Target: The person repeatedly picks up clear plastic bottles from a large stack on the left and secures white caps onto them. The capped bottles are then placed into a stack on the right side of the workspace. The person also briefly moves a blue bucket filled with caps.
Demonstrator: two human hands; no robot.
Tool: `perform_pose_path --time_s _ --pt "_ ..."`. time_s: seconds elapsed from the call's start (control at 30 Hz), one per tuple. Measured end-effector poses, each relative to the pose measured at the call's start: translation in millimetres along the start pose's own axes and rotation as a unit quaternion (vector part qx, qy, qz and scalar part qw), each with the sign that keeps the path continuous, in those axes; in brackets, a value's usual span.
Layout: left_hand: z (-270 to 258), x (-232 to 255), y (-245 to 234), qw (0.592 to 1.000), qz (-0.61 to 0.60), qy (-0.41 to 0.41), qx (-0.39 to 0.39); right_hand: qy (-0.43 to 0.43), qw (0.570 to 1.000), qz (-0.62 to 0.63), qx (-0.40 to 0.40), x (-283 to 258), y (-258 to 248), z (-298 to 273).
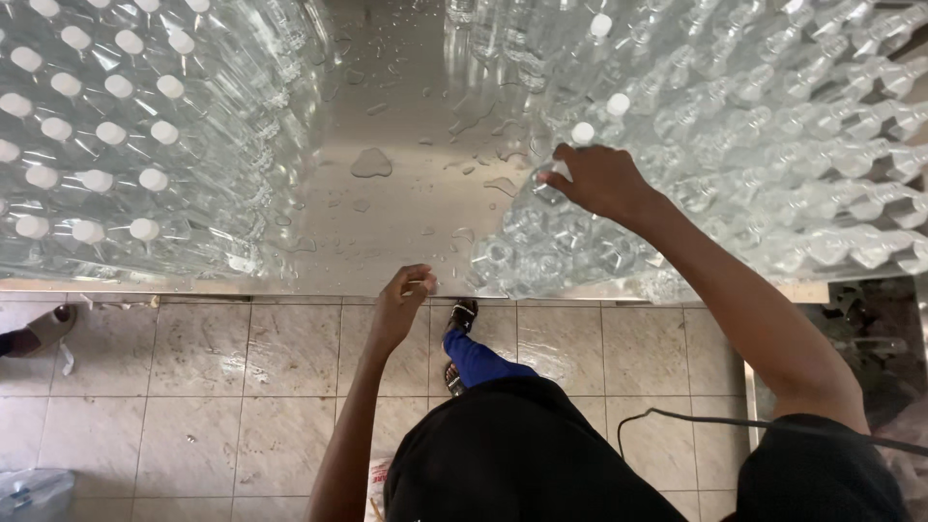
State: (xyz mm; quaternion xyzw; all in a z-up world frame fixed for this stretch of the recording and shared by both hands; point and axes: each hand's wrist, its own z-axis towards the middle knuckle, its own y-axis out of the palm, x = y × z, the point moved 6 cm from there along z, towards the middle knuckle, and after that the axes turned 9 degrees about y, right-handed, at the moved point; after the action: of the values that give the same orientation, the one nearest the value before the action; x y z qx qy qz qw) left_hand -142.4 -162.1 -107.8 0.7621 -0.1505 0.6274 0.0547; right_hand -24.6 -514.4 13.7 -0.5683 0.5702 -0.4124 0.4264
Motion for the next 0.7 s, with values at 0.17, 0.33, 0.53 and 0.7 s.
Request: perform_pose_path --time_s 0.17,0.33,0.53,0.7 --pt "42 -13 -21 1.000 -0.007 -0.005 0.007 0.030 0.999 0.008 -0.034 20 56 32" --pt "78 -9 -15 1.000 -0.007 -0.010 -0.027 0.068 0.992 0.083 -0.067 1 44 25" --pt "138 43 12 0.986 -0.001 0.135 -0.097 -0.023 0.992 0.121 -0.019 -73 -38 19" --pt "167 104 -1 0.918 0.077 0.338 -0.193 -0.025 0.956 0.291 -0.038 -140 -153 -4"
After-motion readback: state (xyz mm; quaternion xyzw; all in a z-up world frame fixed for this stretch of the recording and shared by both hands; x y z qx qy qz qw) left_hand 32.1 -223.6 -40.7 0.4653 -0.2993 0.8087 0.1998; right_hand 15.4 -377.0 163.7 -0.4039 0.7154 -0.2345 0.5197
